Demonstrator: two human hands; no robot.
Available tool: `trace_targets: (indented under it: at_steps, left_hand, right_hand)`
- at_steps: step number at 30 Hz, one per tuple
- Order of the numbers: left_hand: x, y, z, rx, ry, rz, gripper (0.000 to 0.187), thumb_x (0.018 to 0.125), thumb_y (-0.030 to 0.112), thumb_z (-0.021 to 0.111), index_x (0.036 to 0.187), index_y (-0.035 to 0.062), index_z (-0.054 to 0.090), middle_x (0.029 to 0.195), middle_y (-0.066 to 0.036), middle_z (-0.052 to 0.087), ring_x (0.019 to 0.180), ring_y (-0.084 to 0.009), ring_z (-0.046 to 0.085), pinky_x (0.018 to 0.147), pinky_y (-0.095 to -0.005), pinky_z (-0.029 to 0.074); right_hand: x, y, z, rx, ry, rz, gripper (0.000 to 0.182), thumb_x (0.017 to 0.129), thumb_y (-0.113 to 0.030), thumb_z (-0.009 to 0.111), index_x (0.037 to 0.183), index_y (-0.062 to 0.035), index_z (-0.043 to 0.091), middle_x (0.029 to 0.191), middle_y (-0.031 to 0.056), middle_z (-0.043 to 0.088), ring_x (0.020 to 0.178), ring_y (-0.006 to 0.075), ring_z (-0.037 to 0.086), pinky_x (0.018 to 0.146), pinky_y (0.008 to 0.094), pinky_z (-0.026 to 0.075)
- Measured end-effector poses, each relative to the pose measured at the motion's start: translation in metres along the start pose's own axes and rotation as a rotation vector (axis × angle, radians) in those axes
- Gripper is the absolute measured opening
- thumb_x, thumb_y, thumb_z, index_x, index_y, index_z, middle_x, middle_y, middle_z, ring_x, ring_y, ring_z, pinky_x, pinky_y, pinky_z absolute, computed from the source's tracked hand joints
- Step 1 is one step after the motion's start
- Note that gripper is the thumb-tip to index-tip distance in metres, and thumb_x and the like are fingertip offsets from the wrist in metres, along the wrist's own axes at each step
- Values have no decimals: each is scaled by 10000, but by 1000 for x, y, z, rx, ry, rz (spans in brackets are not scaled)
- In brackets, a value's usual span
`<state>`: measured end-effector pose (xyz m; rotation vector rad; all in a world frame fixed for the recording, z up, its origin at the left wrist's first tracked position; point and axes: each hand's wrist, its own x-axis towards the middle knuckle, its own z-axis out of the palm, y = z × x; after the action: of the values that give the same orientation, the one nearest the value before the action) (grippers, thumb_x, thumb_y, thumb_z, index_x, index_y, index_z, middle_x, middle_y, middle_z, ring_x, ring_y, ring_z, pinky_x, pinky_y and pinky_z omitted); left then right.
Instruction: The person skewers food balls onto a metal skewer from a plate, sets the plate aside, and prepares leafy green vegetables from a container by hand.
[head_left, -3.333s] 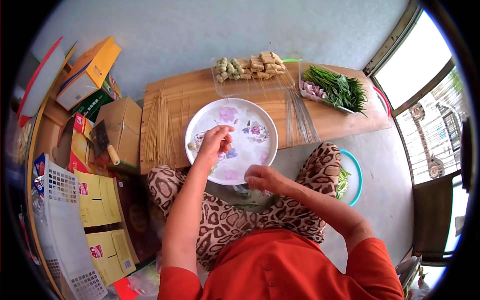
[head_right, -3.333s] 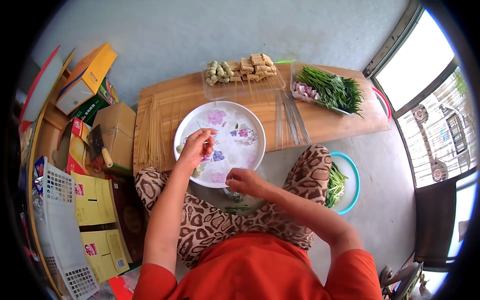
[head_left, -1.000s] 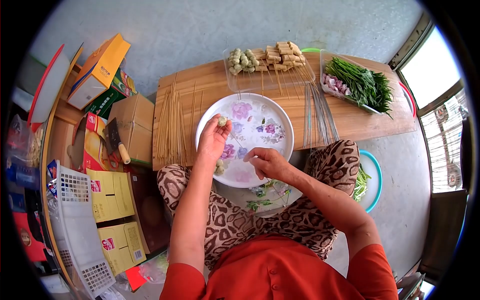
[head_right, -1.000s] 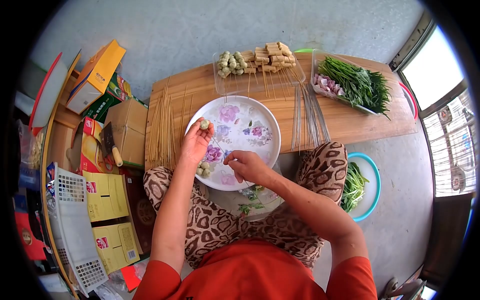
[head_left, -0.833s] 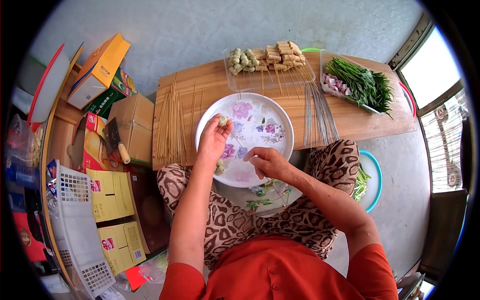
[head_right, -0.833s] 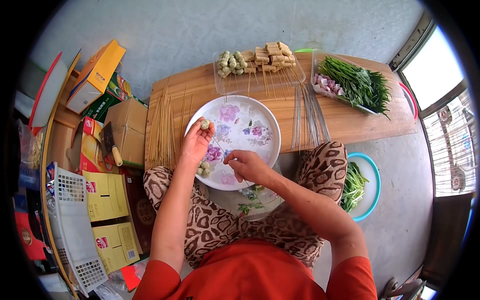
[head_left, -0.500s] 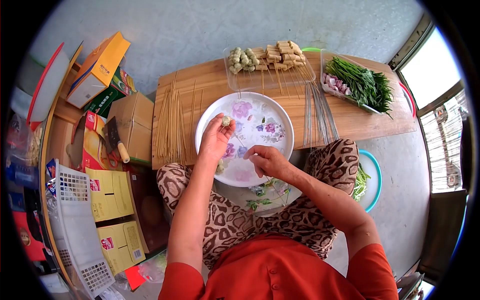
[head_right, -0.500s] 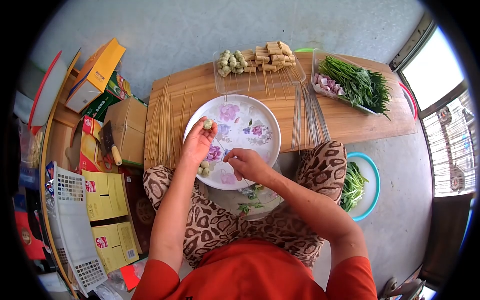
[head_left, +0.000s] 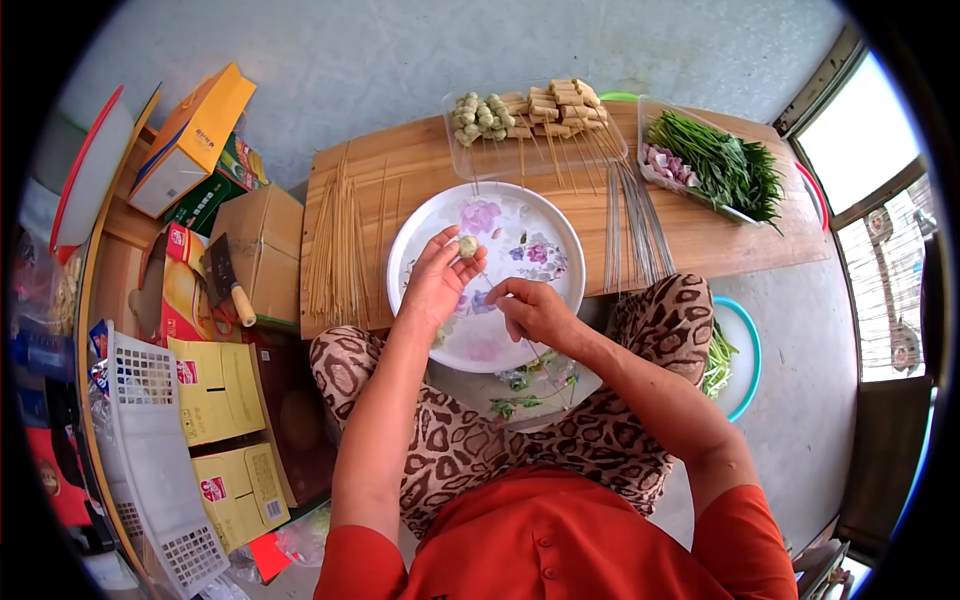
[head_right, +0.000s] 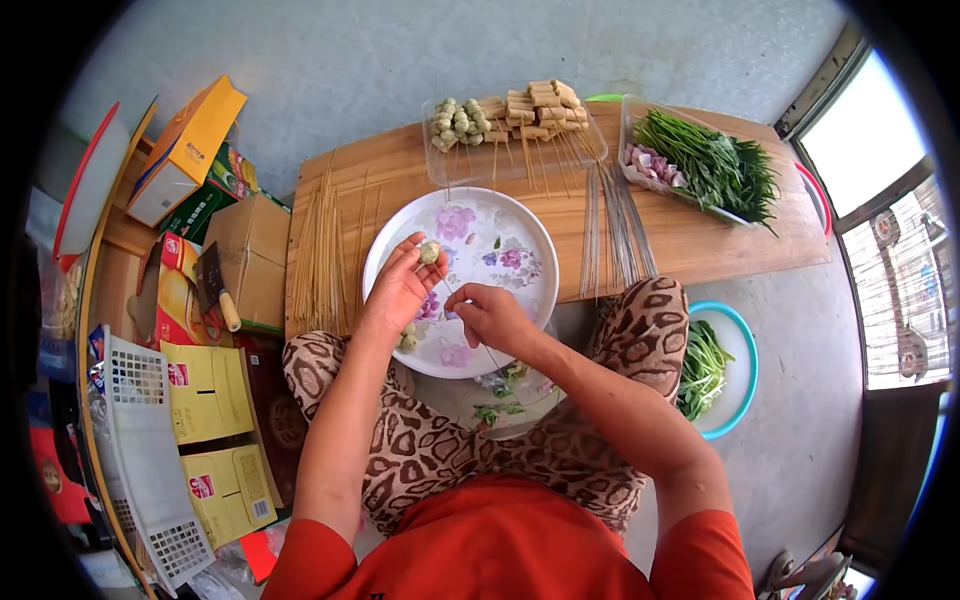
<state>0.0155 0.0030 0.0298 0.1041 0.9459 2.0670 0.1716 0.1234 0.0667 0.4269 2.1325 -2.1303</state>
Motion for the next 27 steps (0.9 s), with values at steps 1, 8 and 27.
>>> trace_targets:
  at_steps: [1,8,27]
  left_hand:
    - [-3,-1,3,50,-33,-39,314,902,116,545,1197,61,453,1010,-125,586,966,-262,604,842,-380,519]
    - [-8,4,9,438,-82,-117,361,903,174,549,1231,53,461,1024,-109,589,907,-233,618,764,-345,523]
    - [-23,2,-44,2146,136,-165,222,773,240,671,840,29,666,900,-173,655,860,-355,622,744,-409,492]
  right_hand:
    - [4,4,-1,7,21,-2,166,896,-112,480,960,-13,596,546,15,547,477,74,518,460,239,389]
    - [11,12,-9,6,88,-32,168,903,-123,485,952,-6,595,550,20,554,471,73,511,456,242,383]
    - [-1,6,-12,-45,83,10,186,902,-124,489,960,4,611,541,26,551,488,82,499,496,250,397]
